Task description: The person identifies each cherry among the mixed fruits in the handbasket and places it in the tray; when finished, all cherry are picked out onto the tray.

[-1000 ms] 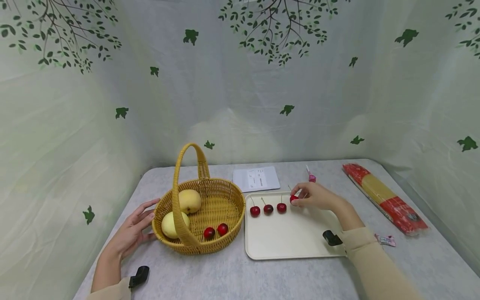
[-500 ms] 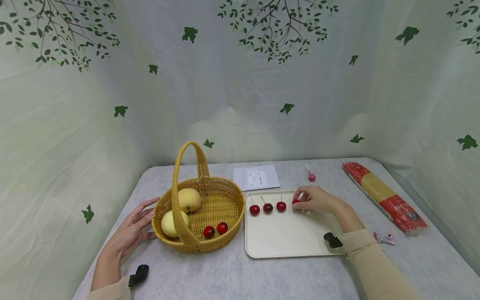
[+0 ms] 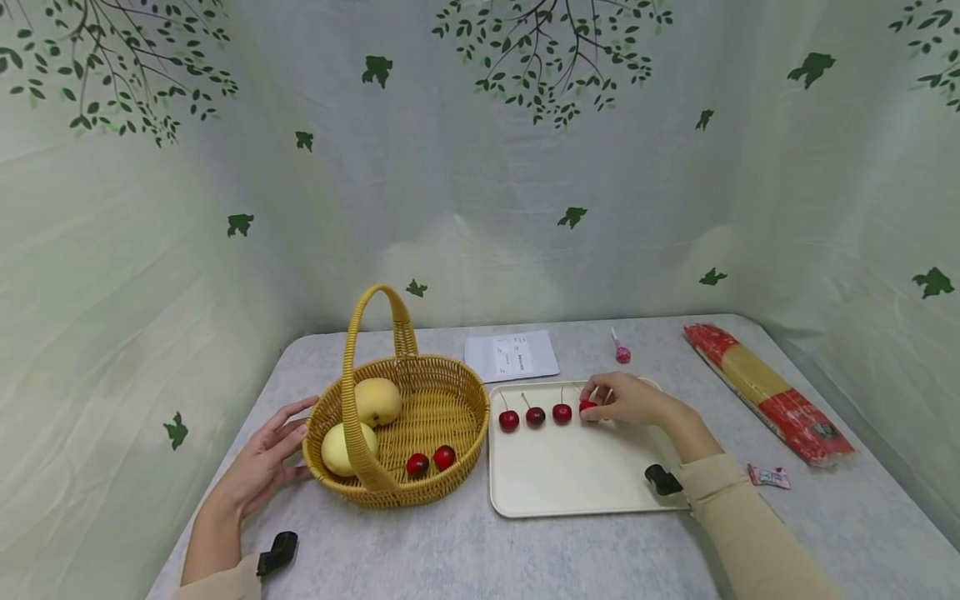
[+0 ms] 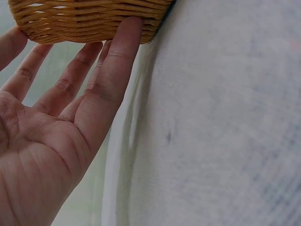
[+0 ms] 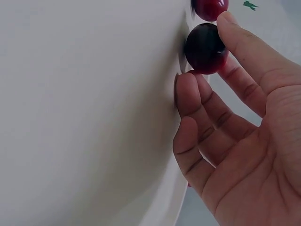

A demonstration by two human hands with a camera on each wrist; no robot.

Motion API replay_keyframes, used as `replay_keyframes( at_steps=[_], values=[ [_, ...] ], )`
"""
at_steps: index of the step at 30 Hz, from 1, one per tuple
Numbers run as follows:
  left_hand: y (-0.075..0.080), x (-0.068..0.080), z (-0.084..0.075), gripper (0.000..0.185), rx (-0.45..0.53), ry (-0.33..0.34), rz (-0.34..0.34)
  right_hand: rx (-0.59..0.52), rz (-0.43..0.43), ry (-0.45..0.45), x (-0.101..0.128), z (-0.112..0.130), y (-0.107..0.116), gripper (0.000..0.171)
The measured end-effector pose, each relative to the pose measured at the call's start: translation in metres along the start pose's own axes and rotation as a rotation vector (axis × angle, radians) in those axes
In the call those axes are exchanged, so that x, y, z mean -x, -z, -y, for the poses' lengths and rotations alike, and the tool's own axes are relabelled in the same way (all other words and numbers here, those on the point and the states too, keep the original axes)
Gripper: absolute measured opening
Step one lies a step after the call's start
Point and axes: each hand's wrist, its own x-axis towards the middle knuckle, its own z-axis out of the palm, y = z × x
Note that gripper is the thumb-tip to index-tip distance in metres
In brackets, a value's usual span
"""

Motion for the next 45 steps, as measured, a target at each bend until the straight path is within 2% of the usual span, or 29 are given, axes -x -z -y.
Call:
replay_keyframes(
  at_steps=[15, 23, 28, 35, 45],
  values=[
    [0.000, -0.001, 0.001, 0.054, 0.000, 0.002, -0.006, 0.012, 0.008, -0.014, 0.000, 0.002, 0.007, 0.034],
    [-0.001, 0.001, 0.000, 0.054, -0.002, 0.001, -0.010, 0.036, 0.018, -0.028, -0.005, 0.016, 0.019, 0.036],
    [0.000, 0.001, 0.000, 0.055, -0.006, -0.001, -0.013, 0.073, 0.035, 0.022, -0.016, 0.041, 0.028, 0.036],
    [0.000, 0.002, -0.001, 0.054, -0.006, 0.002, -0.014, 0.113, 0.099, 0.123, -0.035, 0.096, 0.031, 0.031],
    [0.000, 0.002, -0.002, 0.055, -0.016, 0.014, -0.025, 0.223, 0.253, 0.274, -0.072, 0.181, 0.009, 0.034]
  ],
)
